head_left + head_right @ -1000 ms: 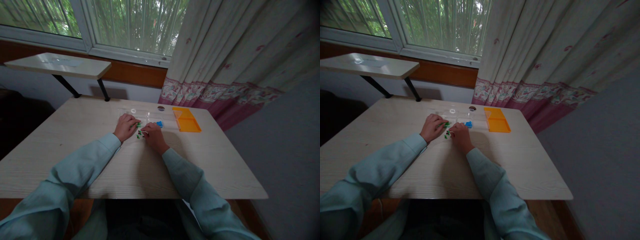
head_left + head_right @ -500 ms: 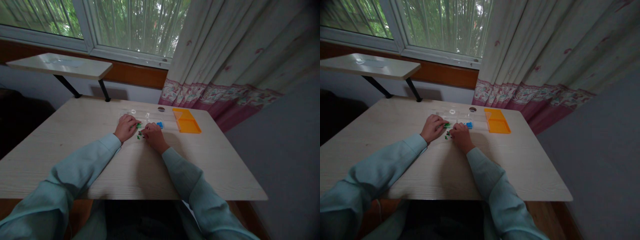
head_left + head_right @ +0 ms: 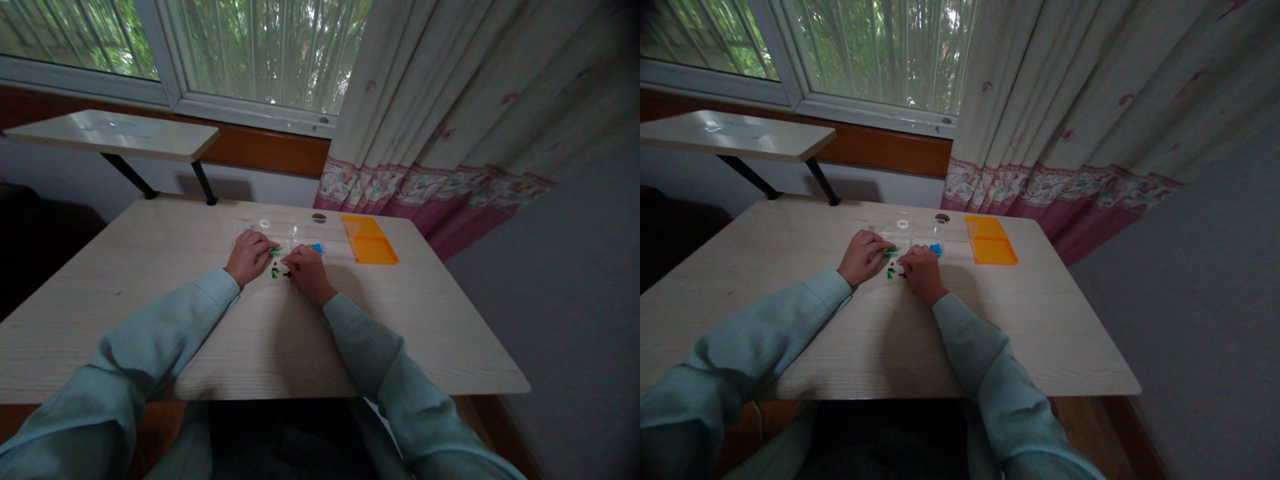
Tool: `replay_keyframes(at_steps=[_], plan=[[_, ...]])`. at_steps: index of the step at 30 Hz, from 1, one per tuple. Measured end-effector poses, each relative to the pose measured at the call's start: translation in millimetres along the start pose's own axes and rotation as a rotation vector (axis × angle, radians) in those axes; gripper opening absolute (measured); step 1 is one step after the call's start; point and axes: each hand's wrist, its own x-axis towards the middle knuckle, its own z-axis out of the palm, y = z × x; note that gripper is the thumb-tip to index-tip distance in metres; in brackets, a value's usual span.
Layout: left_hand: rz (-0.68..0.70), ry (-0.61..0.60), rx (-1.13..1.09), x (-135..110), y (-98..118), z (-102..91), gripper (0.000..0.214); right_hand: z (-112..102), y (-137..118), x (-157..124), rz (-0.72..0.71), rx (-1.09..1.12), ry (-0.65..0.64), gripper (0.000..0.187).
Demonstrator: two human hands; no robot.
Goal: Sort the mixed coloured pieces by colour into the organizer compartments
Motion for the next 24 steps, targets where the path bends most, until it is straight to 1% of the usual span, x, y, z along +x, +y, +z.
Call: replay_keyframes(at_steps=[3, 5, 8, 11, 15, 18, 22, 24], plan=[[0.036, -0.029, -0.023, 0, 2, -0.6, 0.025, 3, 8, 1, 0.056, 0.191, 0.058, 0.018], [0.062, -0.047, -0.029, 0, 4, -1.3, 0.025, 3, 11, 2, 0.088, 0.3, 0.065, 0.02], [0.098, -0.068, -0.028, 1, 9, -2.7, 0.025, 1, 12, 3, 0.107, 0.408, 0.067, 0.023], [0.139, -0.076, -0.029, 1, 13, -3.9, 0.027, 0, 11, 3, 0.11, 0.469, 0.061, 0.024], [0.151, -0.03, -0.017, 2, 16, -4.6, 0.025, 0, 10, 3, 0.097, 0.505, 0.03, 0.024], [0.142, -0.003, -0.003, 2, 16, -5.1, 0.024, 0, 9, 3, 0.072, 0.498, 0.032, 0.025], [0.125, -0.023, 0.001, 2, 13, -5.1, 0.024, -2, 7, 2, 0.057, 0.41, 0.022, 0.027], [0.091, -0.014, 0.015, 2, 8, -4.8, 0.024, -4, 7, 0, 0.045, 0.336, 0.02, 0.026]])
